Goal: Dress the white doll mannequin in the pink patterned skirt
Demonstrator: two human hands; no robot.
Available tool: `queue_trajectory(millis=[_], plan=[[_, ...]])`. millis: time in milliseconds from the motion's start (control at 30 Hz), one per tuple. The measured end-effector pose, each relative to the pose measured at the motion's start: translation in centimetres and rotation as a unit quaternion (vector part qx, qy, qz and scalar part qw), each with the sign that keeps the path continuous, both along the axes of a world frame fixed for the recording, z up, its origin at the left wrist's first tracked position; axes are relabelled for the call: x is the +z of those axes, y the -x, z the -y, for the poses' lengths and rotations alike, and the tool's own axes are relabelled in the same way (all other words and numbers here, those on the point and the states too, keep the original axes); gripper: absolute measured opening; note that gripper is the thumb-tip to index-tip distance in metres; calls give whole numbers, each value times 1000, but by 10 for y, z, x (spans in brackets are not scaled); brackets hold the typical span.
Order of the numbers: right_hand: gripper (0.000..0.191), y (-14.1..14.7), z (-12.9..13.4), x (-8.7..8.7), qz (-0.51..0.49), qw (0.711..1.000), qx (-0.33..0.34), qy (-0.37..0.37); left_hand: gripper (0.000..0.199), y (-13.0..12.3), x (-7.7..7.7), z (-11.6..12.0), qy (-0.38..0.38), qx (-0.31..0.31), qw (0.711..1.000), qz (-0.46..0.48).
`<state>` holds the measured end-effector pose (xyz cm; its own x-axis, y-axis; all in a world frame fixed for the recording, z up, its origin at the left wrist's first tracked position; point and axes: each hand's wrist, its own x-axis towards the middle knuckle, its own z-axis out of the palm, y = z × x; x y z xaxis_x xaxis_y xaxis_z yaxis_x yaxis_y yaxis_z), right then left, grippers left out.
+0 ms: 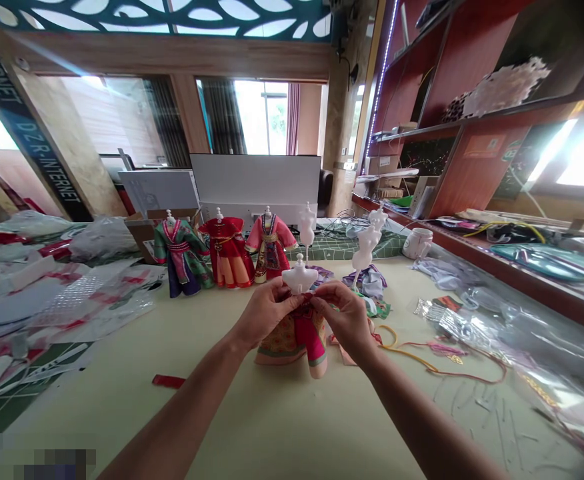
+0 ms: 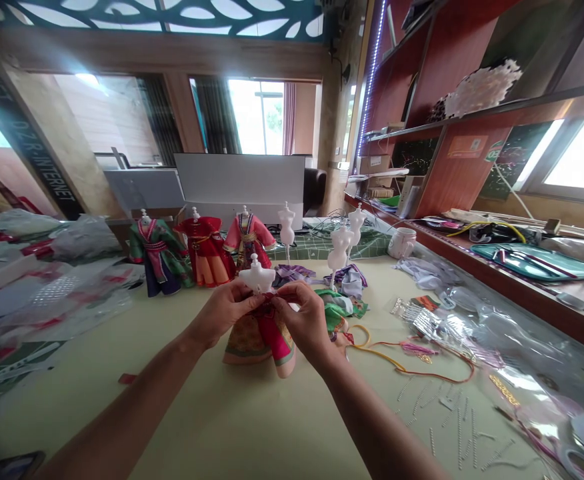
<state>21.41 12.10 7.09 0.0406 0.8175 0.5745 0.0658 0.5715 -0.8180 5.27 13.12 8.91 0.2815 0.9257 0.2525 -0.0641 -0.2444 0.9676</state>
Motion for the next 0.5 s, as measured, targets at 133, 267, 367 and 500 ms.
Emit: queue_trajectory(millis=[133,267,367,500], plan=[[4,1,0,0,5,1000,-8,-20,30,-1,-1,2,-16,39,999,-15],[9,-2,-1,-1,5,1000,-2,-8,26,-2,-3,2,-34,56,997,-39],[17,-9,-1,2,5,998,51,39,24,-2,-4,1,-33,33,998,-49],[24,-22,-1,10,33,987,126,94,24,-2,-2,1,-35,23,997,-63]])
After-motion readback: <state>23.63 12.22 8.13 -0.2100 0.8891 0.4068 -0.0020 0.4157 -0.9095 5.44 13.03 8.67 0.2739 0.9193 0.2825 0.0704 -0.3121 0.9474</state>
